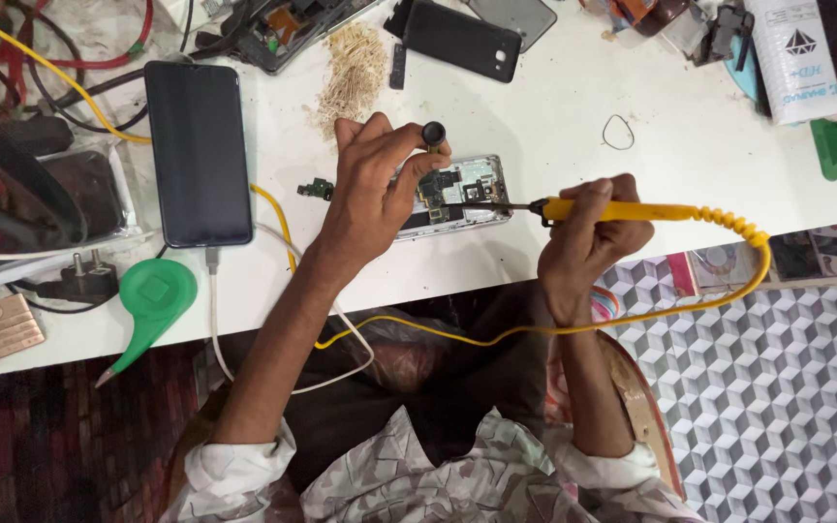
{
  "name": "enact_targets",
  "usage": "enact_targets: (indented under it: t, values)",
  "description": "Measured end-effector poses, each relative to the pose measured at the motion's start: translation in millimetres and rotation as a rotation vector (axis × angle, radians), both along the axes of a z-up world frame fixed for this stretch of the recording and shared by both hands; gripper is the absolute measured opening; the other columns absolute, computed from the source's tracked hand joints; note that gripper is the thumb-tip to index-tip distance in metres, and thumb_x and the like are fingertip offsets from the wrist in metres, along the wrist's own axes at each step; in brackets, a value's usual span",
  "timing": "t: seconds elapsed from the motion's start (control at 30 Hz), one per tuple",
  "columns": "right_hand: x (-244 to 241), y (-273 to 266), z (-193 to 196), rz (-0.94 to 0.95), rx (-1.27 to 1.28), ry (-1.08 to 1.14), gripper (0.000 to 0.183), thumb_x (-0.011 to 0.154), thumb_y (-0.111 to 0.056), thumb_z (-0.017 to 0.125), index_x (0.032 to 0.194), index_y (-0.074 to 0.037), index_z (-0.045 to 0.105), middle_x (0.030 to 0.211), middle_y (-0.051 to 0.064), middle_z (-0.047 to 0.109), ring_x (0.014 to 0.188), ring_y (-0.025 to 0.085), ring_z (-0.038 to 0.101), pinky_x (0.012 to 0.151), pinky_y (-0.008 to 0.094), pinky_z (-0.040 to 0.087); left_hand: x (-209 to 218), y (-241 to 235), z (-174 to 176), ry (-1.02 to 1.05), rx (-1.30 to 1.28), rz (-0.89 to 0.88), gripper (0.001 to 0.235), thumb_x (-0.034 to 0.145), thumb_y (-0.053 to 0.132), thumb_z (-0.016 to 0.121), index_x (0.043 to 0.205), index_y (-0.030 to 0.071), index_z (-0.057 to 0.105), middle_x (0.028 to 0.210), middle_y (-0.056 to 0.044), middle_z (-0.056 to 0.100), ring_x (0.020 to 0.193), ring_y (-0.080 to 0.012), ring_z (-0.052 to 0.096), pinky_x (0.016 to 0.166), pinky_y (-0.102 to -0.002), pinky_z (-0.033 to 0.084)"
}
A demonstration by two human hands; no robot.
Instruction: The person uses a soldering iron and a small screwdriver to work on the internal components of a disassembled mobile phone. They repeatedly apply heat to specific points on the circuit board while manipulating small parts.
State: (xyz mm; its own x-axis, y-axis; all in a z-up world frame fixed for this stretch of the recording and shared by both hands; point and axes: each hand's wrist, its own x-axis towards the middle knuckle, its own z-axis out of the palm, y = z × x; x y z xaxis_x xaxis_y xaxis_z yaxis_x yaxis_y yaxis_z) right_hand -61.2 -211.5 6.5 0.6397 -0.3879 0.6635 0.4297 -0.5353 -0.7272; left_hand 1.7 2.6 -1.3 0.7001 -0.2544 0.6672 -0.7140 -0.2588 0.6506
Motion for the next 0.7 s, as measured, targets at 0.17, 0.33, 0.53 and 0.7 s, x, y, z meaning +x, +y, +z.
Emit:
enact_targets:
  t: [0.17,0.33,0.53,0.7]
  values:
    - [-1,2,18,0.049,-0.22,0.073,0.035,0.114,-0.014,0.053,0.082,0.002,0.057,0.067,0.006,0.058,0.052,0.011,0.053,0.053,0.026,0.041,0,1,-1,0.024,0.036,0.027,0.006,0.104,0.005,0.064,0.104,0.005,0.069,0.092,0.0,0.076,0.077,-0.0187,0.049,0.085,-0.037,0.028]
    - [6,8,35,0.095,-0.269,0.088,0.031,0.112,-0.01,0.054,0.083,0.001,0.056,0.07,0.008,0.064,0.061,0.014,0.061,0.058,0.026,0.047,-4,3,3,0.017,-0.023,-0.041,0.012,0.106,0.003,0.054,0.11,0.002,0.065,0.096,-0.004,0.074,0.087,-0.0204,0.057,0.092,-0.037,0.033]
    - [2,11,42,0.116,-0.262,0.106,0.029,0.109,-0.008,0.055,0.082,0.002,0.056,0.069,0.008,0.065,0.06,0.015,0.064,0.06,0.029,0.048,-5,2,6,0.058,-0.064,-0.086,0.019,0.113,0.012,0.048,0.112,0.001,0.063,0.095,-0.006,0.073,0.093,-0.0221,0.06,0.095,-0.037,0.035]
    - [0,13,45,0.128,-0.302,0.107,0.029,0.108,-0.008,0.055,0.081,0.001,0.055,0.067,0.007,0.065,0.058,0.016,0.064,0.059,0.029,0.046,-5,5,9,0.058,-0.051,-0.064,0.024,0.115,0.017,0.045,0.111,0.001,0.063,0.093,-0.006,0.073,0.093,-0.0227,0.061,0.095,-0.038,0.034]
